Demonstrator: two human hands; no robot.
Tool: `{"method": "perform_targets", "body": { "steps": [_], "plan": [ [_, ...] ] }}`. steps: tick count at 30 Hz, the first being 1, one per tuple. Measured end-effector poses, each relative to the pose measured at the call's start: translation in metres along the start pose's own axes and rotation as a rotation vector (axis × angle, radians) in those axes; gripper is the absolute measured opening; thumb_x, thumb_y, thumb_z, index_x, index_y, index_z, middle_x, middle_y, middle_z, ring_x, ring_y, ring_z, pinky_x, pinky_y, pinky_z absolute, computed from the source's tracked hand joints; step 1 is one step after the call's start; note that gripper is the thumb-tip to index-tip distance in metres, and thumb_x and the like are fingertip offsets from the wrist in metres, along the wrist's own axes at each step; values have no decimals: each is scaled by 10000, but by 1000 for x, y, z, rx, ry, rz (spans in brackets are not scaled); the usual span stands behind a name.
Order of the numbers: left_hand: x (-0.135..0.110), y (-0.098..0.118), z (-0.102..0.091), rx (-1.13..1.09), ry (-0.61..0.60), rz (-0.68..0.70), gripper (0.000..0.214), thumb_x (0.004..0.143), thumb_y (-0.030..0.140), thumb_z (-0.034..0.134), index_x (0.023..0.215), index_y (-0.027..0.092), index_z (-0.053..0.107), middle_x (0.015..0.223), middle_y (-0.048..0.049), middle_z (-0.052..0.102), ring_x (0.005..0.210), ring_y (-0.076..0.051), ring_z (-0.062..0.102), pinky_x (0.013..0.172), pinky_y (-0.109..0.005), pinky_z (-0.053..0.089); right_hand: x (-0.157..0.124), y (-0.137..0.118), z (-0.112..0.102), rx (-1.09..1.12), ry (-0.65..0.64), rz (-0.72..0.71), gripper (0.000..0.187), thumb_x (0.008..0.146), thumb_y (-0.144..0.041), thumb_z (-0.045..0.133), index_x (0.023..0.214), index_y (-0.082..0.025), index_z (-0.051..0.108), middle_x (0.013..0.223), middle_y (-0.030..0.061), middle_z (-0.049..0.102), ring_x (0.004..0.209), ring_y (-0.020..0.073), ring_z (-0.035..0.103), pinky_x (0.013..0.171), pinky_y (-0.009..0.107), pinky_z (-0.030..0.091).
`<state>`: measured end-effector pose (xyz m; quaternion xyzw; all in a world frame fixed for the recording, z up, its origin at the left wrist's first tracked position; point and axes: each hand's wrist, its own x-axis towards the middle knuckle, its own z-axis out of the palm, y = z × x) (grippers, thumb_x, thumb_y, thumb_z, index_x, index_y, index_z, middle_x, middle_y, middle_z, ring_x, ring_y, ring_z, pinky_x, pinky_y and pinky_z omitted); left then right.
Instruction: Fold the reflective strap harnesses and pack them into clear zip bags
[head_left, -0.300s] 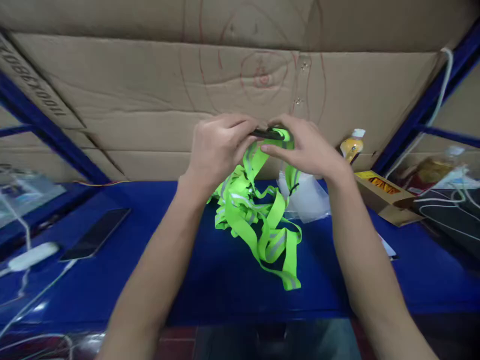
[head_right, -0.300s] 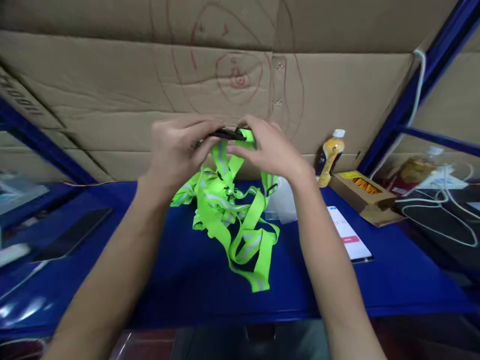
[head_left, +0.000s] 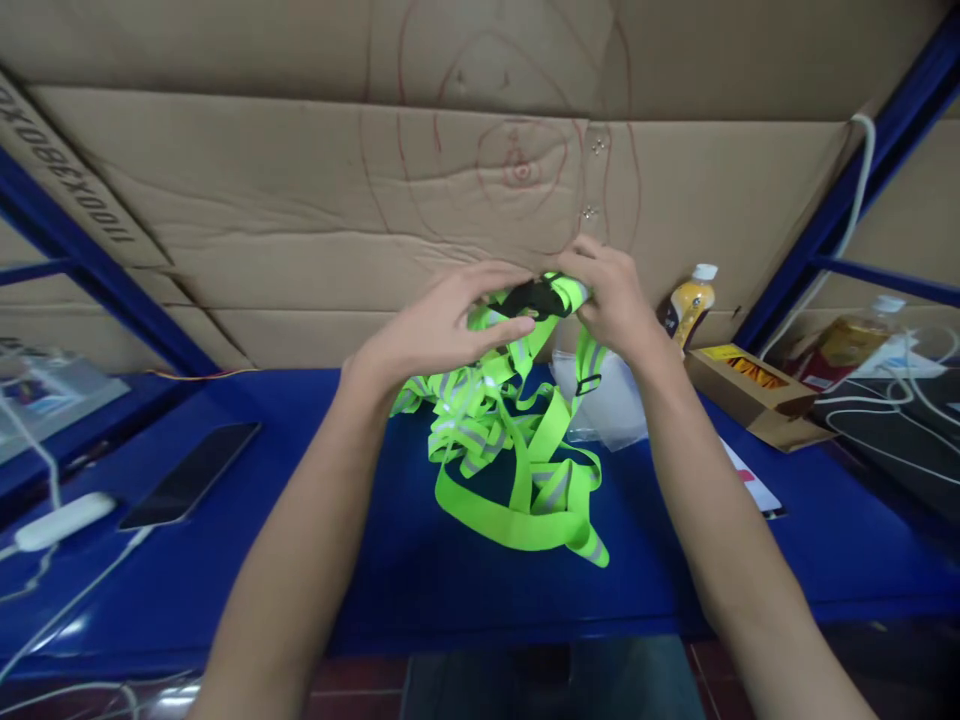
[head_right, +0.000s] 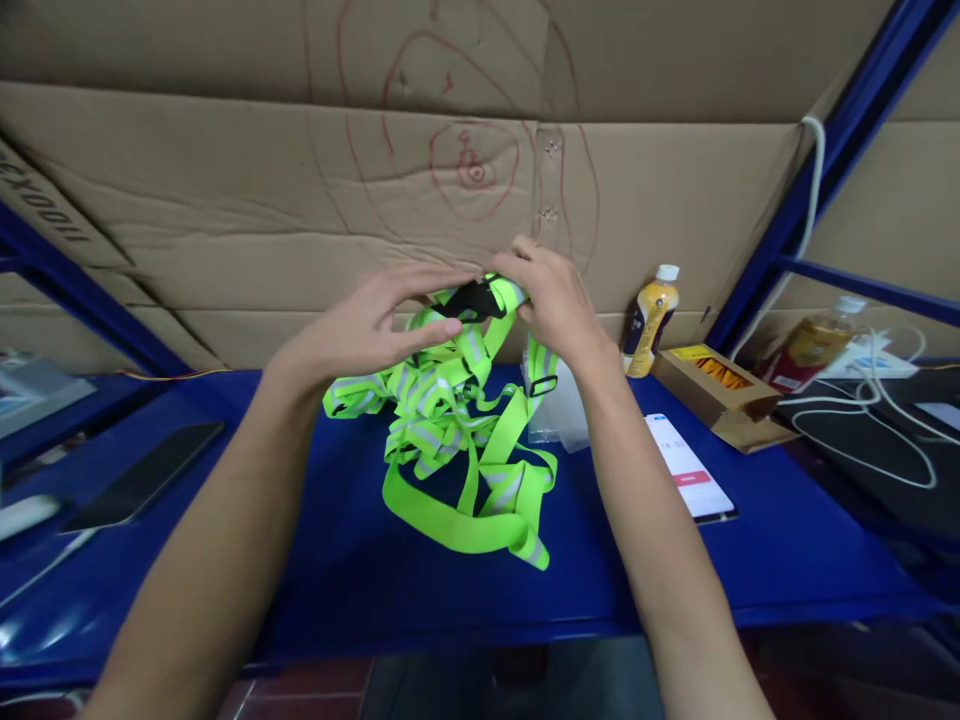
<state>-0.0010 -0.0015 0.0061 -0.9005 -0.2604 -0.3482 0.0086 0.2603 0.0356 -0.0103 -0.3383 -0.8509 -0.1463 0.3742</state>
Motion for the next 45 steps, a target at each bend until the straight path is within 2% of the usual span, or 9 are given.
{"method": "perform_targets", "body": {
  "steps": [5, 10, 16, 21, 28, 32, 36, 42, 45],
  "plan": [
    [-2, -4, -1, -45, 31, -47, 429, 1037, 431, 733, 1423, 242, 743, 1472, -107, 774, 1324, -308, 730, 1111, -450, 577, 0, -8, 10, 18, 72, -28, 360, 1054, -177, 505, 1283, -299, 755, 1243, 104, 703, 1174, 322, 663, 1013, 473, 539],
    [-6, -8, -2, 102, -35, -57, 305, 972, 394, 815, 1210, 213, 753, 1198, -88, 840, 1081, -289, 770, 985, -413, 578, 2, -10, 13, 89, -78, -23, 366, 960, -129, 557, 1245, -263, 745, 1220, 117, 745, 1204, 342, 678, 1041, 480, 540],
    [-5, -12, 1, 181, -26, -25, 286, 937, 329, 838, 1152, 185, 715, 1121, -78, 821, 1012, -273, 762, 942, -373, 565, 2, -21, -7, 316, -284, -75, 723, 914, -420, 807, 1578, -255, 571, 1638, 121, 633, 1465, 388, 611, 1220, 547, 485],
    [-3, -7, 5, 211, -22, 4, 344, 936, 311, 799, 1235, 183, 687, 1172, -102, 814, 1059, -303, 779, 913, -372, 571, 8, -32, -5, 281, -82, 31, 299, 954, -460, 780, 1161, -261, 695, 1181, 75, 793, 1139, 337, 722, 1087, 532, 553],
    [-5, -4, 3, 256, -7, -59, 354, 978, 324, 707, 1304, 188, 698, 1214, -110, 805, 1099, -301, 771, 1014, -416, 575, 6, -10, -4, 164, 183, 263, 338, 966, -336, 697, 1302, -306, 671, 1194, 97, 758, 1097, 340, 708, 958, 527, 613],
    [-5, -7, 2, 279, -53, -75, 346, 977, 303, 693, 1297, 174, 722, 1216, -128, 808, 1100, -303, 767, 1012, -410, 581, 2, -16, -22, 155, 16, 154, 410, 916, -281, 747, 1323, -326, 728, 1377, 104, 753, 1293, 382, 687, 1092, 571, 584],
    [-6, -3, 4, 278, -102, -43, 364, 993, 306, 675, 1331, 177, 723, 1275, -134, 809, 1171, -324, 759, 1042, -424, 576, 5, -30, -25, 261, -216, -31, 412, 919, -267, 741, 1328, -304, 768, 1439, 60, 767, 1368, 341, 686, 1200, 533, 522],
    [-8, 2, 20, 210, -146, 12, 346, 1018, 257, 636, 1352, 181, 680, 1306, -136, 785, 1204, -331, 747, 1024, -421, 562, 2, -10, -14, 240, -297, 112, 152, 934, -301, 705, 1027, -214, 788, 1001, 75, 819, 915, 271, 707, 853, 426, 543],
    [-7, 4, 27, 243, -139, -2, 343, 1015, 260, 644, 1350, 191, 662, 1286, -146, 779, 1176, -348, 749, 991, -431, 565, -1, -5, -18, 333, -270, 151, 178, 946, -380, 711, 906, -214, 760, 860, 40, 773, 822, 231, 648, 750, 372, 481]
  ]
}}
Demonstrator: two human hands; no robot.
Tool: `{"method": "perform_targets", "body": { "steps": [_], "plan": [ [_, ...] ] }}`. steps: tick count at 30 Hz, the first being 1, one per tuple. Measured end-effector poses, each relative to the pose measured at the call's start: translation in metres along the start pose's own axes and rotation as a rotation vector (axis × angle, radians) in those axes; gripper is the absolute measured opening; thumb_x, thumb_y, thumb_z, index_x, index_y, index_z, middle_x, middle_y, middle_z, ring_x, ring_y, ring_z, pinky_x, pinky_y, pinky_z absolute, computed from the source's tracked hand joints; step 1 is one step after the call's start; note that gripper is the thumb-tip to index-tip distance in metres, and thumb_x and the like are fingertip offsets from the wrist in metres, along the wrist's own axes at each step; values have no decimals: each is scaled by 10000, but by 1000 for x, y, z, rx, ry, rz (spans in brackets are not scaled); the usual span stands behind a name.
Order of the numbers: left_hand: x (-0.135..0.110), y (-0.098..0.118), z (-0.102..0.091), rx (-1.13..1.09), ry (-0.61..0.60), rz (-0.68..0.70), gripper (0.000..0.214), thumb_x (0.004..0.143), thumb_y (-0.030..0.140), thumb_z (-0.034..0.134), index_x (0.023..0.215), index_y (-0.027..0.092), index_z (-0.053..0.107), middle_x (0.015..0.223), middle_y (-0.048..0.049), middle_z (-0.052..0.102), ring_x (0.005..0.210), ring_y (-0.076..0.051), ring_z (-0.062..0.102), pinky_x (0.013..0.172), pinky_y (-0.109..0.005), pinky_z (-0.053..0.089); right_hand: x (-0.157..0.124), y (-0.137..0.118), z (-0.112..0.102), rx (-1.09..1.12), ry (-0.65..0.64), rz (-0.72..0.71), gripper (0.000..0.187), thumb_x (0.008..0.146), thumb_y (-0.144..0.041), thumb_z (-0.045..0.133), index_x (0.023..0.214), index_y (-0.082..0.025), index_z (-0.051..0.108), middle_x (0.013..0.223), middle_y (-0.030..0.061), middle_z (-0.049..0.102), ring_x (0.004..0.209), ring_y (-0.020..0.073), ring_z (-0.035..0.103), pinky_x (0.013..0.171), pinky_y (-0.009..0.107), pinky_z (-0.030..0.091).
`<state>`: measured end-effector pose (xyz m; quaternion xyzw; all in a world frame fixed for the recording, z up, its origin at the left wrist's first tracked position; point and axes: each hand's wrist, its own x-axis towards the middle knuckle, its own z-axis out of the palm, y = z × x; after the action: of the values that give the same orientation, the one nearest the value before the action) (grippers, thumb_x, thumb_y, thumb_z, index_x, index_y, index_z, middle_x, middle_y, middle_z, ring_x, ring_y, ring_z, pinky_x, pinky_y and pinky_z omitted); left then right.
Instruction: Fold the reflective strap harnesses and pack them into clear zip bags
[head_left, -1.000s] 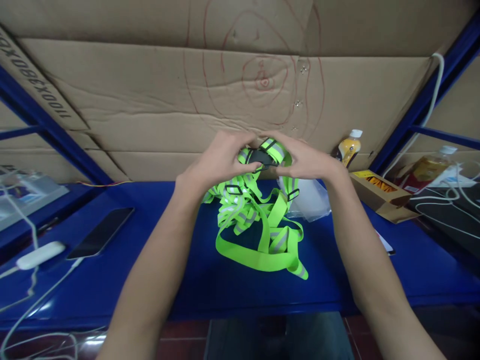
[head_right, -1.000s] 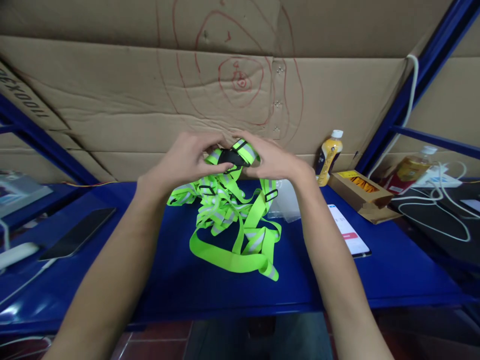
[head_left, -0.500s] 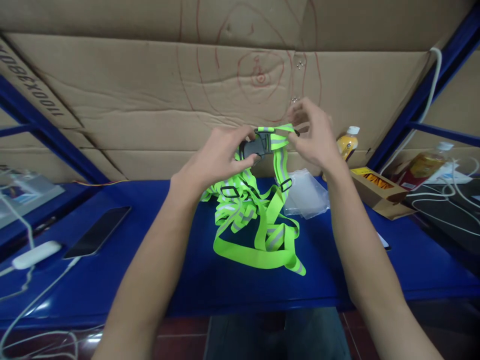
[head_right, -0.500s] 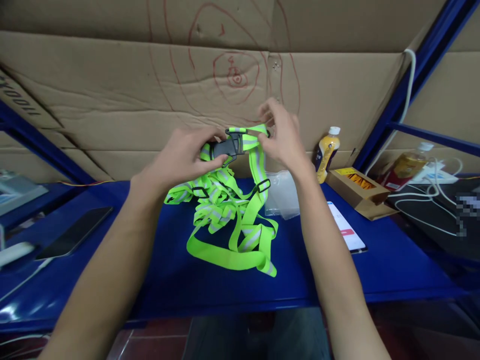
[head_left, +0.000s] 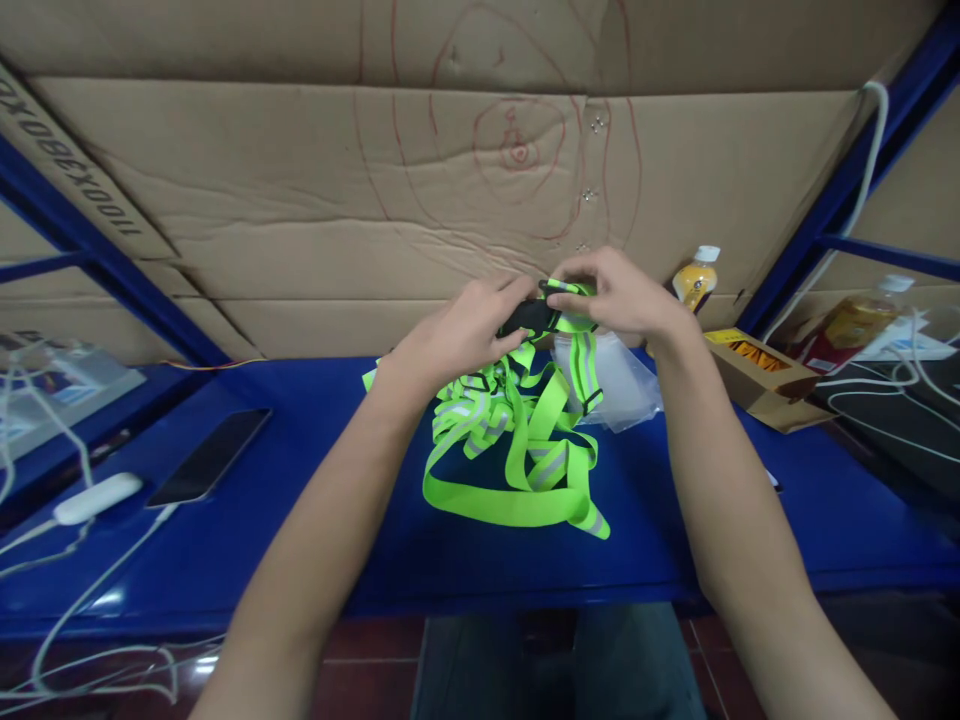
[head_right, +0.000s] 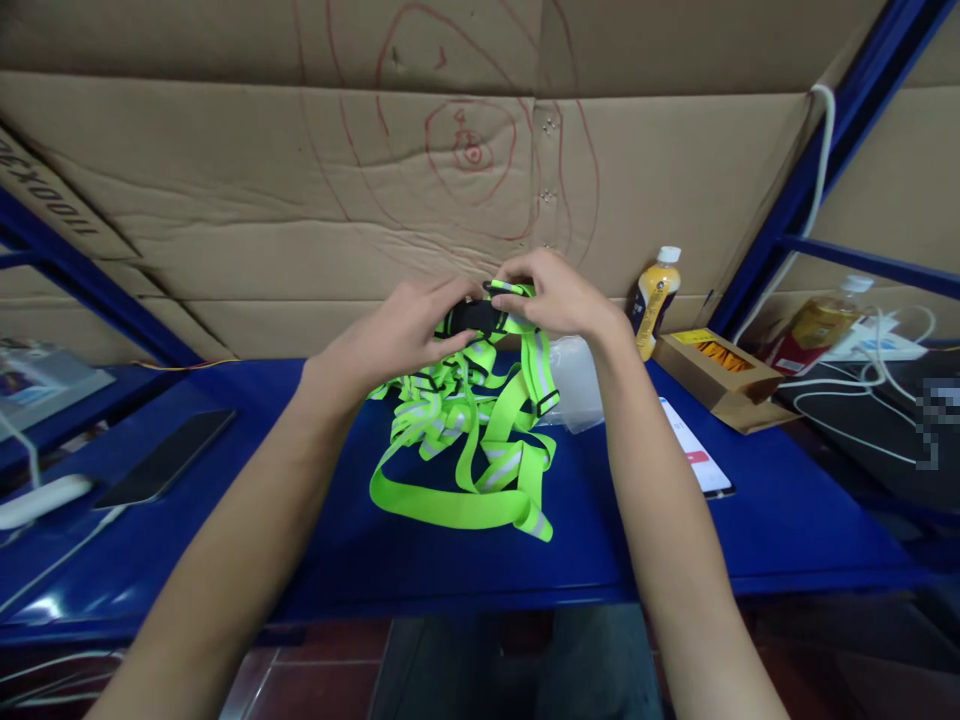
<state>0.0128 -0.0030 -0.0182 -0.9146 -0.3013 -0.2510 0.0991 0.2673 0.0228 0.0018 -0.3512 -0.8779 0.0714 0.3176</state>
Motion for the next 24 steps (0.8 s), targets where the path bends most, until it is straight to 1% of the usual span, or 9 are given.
{"method": "perform_targets", "body": {
  "steps": [4, 10, 14, 16, 18, 20, 21, 22, 24],
  "plan": [
    [-1, 3, 3, 25, 31, -29, 346, 1044, 302, 634, 1374, 199, 650, 1260, -143, 787, 1147, -348, 760, 977, -426, 569, -1, -5, -4, 33, 78, -1, 251, 942, -440, 730, 876, -199, 749, 796, 30, 706, 791, 208, 586, 732, 356, 443],
    [-3, -4, 12, 54, 51, -29, 351, 1049, 362, 627, 1354, 195, 675, 1215, -138, 801, 1099, -337, 775, 937, -402, 571, 4, -6, 5, -21, 112, 15, 180, 955, -351, 694, 878, -199, 751, 791, 31, 689, 779, 205, 558, 733, 365, 429],
    [-4, -15, 14, 62, 65, -68, 335, 1042, 403, 610, 1275, 184, 708, 1155, -136, 808, 1071, -334, 765, 914, -407, 561, 0, 5, 1, -7, 134, 35, 167, 935, -333, 750, 835, -200, 729, 772, 28, 681, 744, 194, 542, 728, 376, 426],
    [-4, -26, 12, 11, 110, -133, 351, 1044, 485, 612, 1195, 186, 717, 1108, -126, 800, 1032, -316, 745, 902, -416, 547, -3, 17, -5, 93, 194, 69, 226, 926, -395, 805, 834, -205, 728, 763, 29, 674, 711, 182, 534, 694, 374, 424],
    [-4, -41, 7, -131, 205, -226, 456, 1044, 630, 624, 1151, 193, 696, 1085, -93, 769, 1002, -263, 702, 893, -411, 528, -5, 33, -13, 260, 312, 141, 332, 888, -496, 881, 835, -208, 725, 743, 32, 661, 665, 164, 519, 645, 368, 419],
    [-5, -62, 0, -363, 319, -352, 619, 1006, 809, 624, 1083, 195, 631, 992, -30, 688, 942, -176, 623, 852, -380, 499, -7, 50, -24, 427, 490, 225, 411, 823, -540, 952, 810, -214, 703, 731, 38, 654, 628, 143, 509, 603, 359, 404],
    [-7, -75, -5, -502, 325, -415, 691, 965, 878, 641, 1038, 194, 580, 936, 3, 623, 916, -133, 576, 829, -356, 478, -9, 57, -30, 492, 600, 257, 417, 805, -521, 970, 791, -219, 683, 732, 40, 656, 615, 133, 510, 589, 355, 390],
    [-11, -90, -10, -609, 409, -491, 760, 911, 948, 632, 975, 200, 508, 858, 30, 523, 859, -101, 513, 798, -338, 451, -12, 64, -38, 549, 709, 263, 386, 821, -471, 961, 789, -222, 667, 754, 41, 663, 615, 123, 512, 594, 354, 391],
    [-24, -123, -21, -742, 426, -598, 894, 715, 982, 774, 886, 204, 368, 788, 49, 364, 826, -81, 446, 816, -321, 440, -24, 73, -56, 623, 952, 236, 324, 886, -376, 894, 783, -228, 625, 815, 48, 674, 645, 121, 550, 625, 363, 415]
  ]
}}
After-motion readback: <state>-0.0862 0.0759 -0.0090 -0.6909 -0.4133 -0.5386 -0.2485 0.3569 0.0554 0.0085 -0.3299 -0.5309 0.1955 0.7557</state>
